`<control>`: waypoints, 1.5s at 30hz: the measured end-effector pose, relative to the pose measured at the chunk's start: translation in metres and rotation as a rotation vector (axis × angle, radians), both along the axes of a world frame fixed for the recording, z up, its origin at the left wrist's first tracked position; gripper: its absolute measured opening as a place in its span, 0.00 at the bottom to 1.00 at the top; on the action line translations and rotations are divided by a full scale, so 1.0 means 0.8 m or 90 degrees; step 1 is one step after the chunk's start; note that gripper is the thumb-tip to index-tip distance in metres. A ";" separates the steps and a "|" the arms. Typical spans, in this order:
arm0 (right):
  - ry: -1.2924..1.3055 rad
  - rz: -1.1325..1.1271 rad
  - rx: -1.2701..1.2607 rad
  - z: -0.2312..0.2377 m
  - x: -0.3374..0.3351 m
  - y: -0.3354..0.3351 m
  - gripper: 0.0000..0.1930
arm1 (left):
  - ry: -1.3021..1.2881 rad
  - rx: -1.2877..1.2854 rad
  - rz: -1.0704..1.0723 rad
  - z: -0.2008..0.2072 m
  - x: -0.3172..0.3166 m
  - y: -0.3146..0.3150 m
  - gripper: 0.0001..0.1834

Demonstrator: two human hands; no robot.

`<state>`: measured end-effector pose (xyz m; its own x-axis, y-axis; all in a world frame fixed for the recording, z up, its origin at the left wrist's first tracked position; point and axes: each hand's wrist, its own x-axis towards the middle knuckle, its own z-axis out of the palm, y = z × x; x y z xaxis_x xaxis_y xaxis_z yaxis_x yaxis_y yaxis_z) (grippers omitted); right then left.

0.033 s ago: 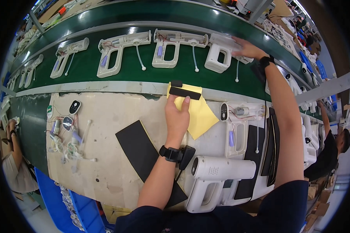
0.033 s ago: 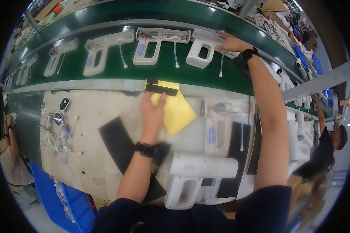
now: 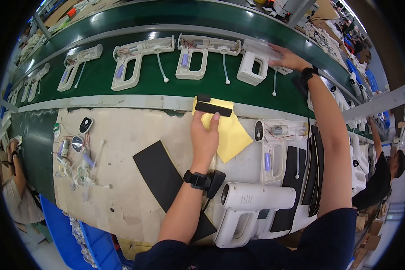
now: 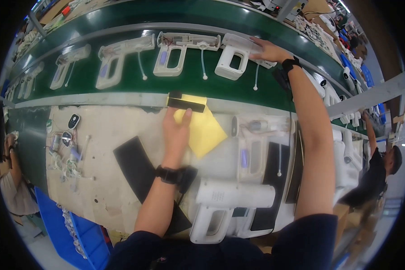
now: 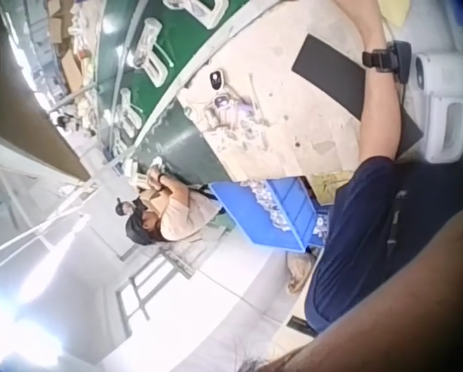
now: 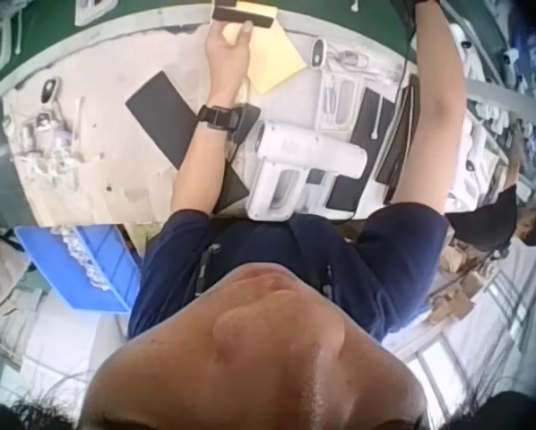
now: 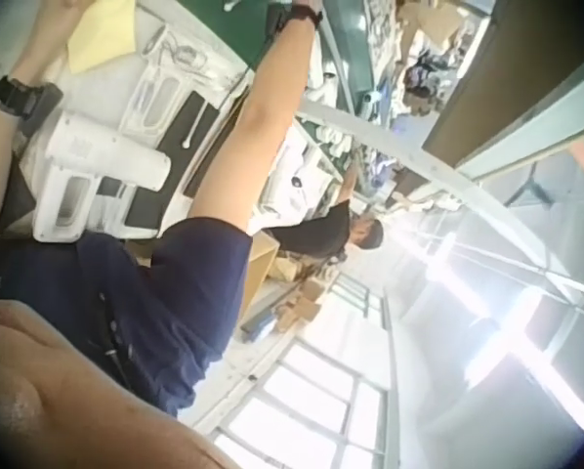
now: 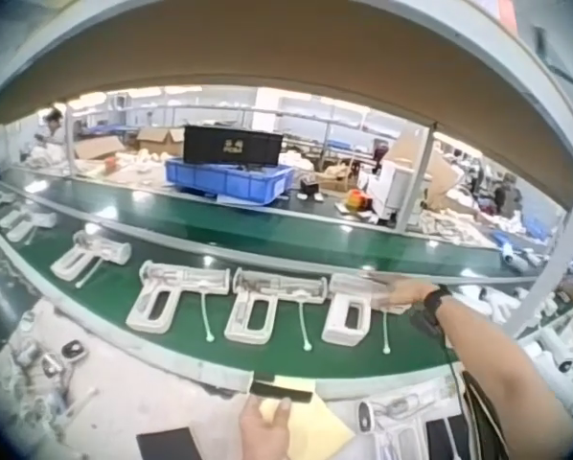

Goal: Assemble white plastic housings and attach components at an industrial workstation.

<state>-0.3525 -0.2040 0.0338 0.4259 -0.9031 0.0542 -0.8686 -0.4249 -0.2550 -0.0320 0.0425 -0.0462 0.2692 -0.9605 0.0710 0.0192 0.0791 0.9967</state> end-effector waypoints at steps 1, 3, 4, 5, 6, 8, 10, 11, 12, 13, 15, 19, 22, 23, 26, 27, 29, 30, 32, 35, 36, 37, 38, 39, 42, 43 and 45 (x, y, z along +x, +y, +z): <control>0.003 -0.003 0.002 -0.003 -0.004 -0.004 0.31 | -0.015 0.010 0.009 -0.001 0.001 0.000 0.14; -0.093 0.045 0.088 -0.005 -0.008 -0.012 0.36 | -0.028 0.023 0.016 0.002 0.003 0.001 0.14; -0.090 0.045 0.092 -0.002 -0.012 -0.013 0.36 | -0.014 0.048 0.005 0.008 0.004 0.001 0.15; -0.055 0.041 0.086 0.003 -0.017 -0.013 0.36 | -0.001 0.073 -0.006 0.010 0.002 0.001 0.15; -0.022 0.038 0.079 0.008 -0.018 -0.013 0.35 | 0.007 0.052 0.001 0.008 0.000 0.002 0.15; -0.025 0.033 0.074 0.015 -0.017 -0.016 0.35 | 0.005 0.049 0.005 0.010 -0.002 0.001 0.16; -0.027 0.024 0.071 0.015 -0.017 -0.016 0.35 | 0.004 0.046 0.006 0.010 -0.003 0.001 0.16; -0.028 0.025 0.073 0.012 -0.015 -0.015 0.34 | 0.020 0.051 0.003 0.009 -0.003 0.001 0.16; -0.029 0.028 0.075 0.009 -0.015 -0.017 0.34 | 0.037 0.055 0.002 0.009 -0.002 0.002 0.17; -0.030 0.028 0.076 0.006 -0.019 -0.019 0.34 | 0.036 0.057 0.002 0.009 -0.003 0.001 0.17; -0.033 0.038 0.068 0.003 -0.022 -0.020 0.34 | 0.036 0.053 -0.002 0.009 -0.003 0.001 0.18; -0.042 0.021 0.080 0.009 -0.028 -0.016 0.34 | 0.033 0.060 -0.003 0.011 -0.002 0.001 0.18; -0.045 0.009 0.083 0.009 -0.035 -0.015 0.34 | 0.037 0.048 0.004 0.013 -0.003 0.002 0.17; -0.039 0.029 0.088 0.007 -0.037 -0.015 0.34 | 0.040 0.057 -0.004 0.013 -0.001 0.002 0.17; -0.028 0.059 0.064 0.002 -0.043 -0.013 0.33 | 0.039 0.060 -0.009 0.014 0.000 0.004 0.17; -0.023 0.067 0.036 0.000 -0.042 -0.011 0.33 | 0.035 0.057 -0.008 0.012 0.000 0.003 0.16; -0.043 0.038 0.062 0.005 -0.044 -0.006 0.33 | 0.026 0.057 -0.003 0.010 -0.001 0.002 0.17; -0.061 0.006 0.087 0.010 -0.046 -0.003 0.32 | 0.018 0.057 -0.002 0.011 -0.003 0.002 0.17; -0.061 0.005 0.081 0.012 -0.045 -0.003 0.32 | 0.019 0.052 0.000 0.009 -0.003 0.002 0.17; -0.042 0.020 0.081 0.008 -0.041 -0.007 0.32 | 0.015 0.050 0.005 0.010 0.002 0.004 0.17; -0.020 0.033 0.089 0.003 -0.045 -0.012 0.33 | 0.012 0.055 0.005 0.010 0.001 0.004 0.18; -0.019 0.031 0.089 -0.001 -0.052 -0.015 0.33 | 0.014 0.055 0.003 0.011 0.000 0.004 0.18; 0.003 0.044 0.060 -0.004 -0.060 -0.018 0.33 | 0.017 0.049 -0.003 0.013 -0.001 0.004 0.18; 0.022 0.060 0.033 -0.010 -0.063 -0.019 0.33 | 0.018 0.045 -0.006 0.014 -0.002 0.004 0.18; -0.038 0.055 0.007 -0.033 -0.071 -0.007 0.31 | 0.005 0.037 -0.009 0.015 -0.004 0.002 0.18; -0.040 0.049 0.005 -0.027 -0.074 -0.008 0.31 | 0.002 0.036 -0.015 0.014 -0.004 0.002 0.18; -0.062 0.006 0.226 0.003 -0.083 -0.023 0.28 | -0.027 0.066 0.008 0.011 -0.005 0.004 0.18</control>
